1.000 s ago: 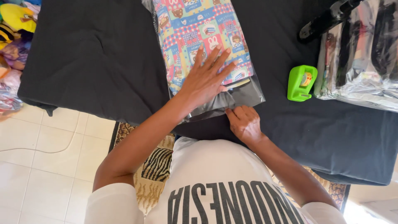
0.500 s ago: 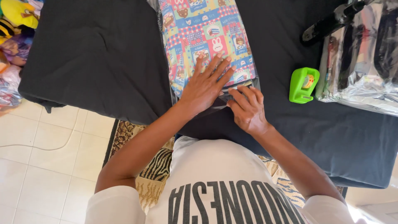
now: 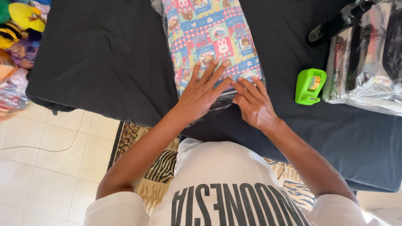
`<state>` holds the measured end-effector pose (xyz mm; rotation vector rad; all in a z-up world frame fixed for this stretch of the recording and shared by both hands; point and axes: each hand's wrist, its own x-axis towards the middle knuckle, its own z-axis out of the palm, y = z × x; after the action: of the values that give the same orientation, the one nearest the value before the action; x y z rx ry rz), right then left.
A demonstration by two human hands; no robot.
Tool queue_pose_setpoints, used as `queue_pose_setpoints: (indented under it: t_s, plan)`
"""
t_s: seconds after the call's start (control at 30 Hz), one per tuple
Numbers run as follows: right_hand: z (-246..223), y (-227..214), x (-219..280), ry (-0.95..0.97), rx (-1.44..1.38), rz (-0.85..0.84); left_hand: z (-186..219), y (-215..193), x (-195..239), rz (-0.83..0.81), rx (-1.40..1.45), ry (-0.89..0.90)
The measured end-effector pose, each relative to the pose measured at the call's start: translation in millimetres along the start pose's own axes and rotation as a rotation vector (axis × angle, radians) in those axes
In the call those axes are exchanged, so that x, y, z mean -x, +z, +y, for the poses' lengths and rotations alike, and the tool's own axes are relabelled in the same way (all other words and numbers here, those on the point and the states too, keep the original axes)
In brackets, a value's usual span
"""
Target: The person seals a plastic bag containing a fabric item by applying pieces of tape to the opening by hand.
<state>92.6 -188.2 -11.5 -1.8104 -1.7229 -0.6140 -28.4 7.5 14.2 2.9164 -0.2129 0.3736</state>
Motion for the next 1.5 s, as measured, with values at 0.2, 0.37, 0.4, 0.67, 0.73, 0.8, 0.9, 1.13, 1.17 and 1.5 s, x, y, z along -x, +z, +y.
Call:
queue_pose_setpoints:
  t_s: [0.2,0.37,0.4,0.67,0.73,0.8,0.9,1.13,1.17,1.5]
  plan:
    - [10.0,5.5,-8.5,-0.025,-0.001,0.004,4.5,12.4,11.0,0.003,-0.024,-0.031]
    - [20.8,9.2,-14.6,-0.018,-0.073,0.014,7.5,4.5,26.0,-0.016,-0.023,-0.044]
    - [21.8,9.2,-17.0,-0.011,-0.093,0.02,8.5,1.4,27.4,-0.026,0.02,-0.059]
    - [26.8,10.1,-23.6,0.019,-0.118,-0.001,31.4,17.5,5.6,0.143,-0.051,-0.124]
    - [25.5,9.5,-25.7,0.042,-0.097,-0.018,31.5,25.1,-0.4,0.242,-0.068,-0.127]
    - [25.5,8.3,-24.2,0.029,-0.084,-0.01,28.9,31.3,-6.0,0.29,-0.142,-0.134]
    - [24.5,11.1,-25.4,0.051,-0.066,0.011,19.3,31.3,-13.8,0.309,-0.127,-0.124]
    - [35.3,19.2,-29.2,0.068,-0.094,0.056,4.8,28.7,-23.9,0.212,-0.01,-0.166]
    - [36.3,18.5,-32.3,0.066,-0.097,0.056,3.4,22.9,-26.1,0.179,0.045,-0.192]
    - [45.0,19.8,-34.2,0.177,-0.129,0.036,-13.8,34.6,-33.4,0.139,0.169,-0.266]
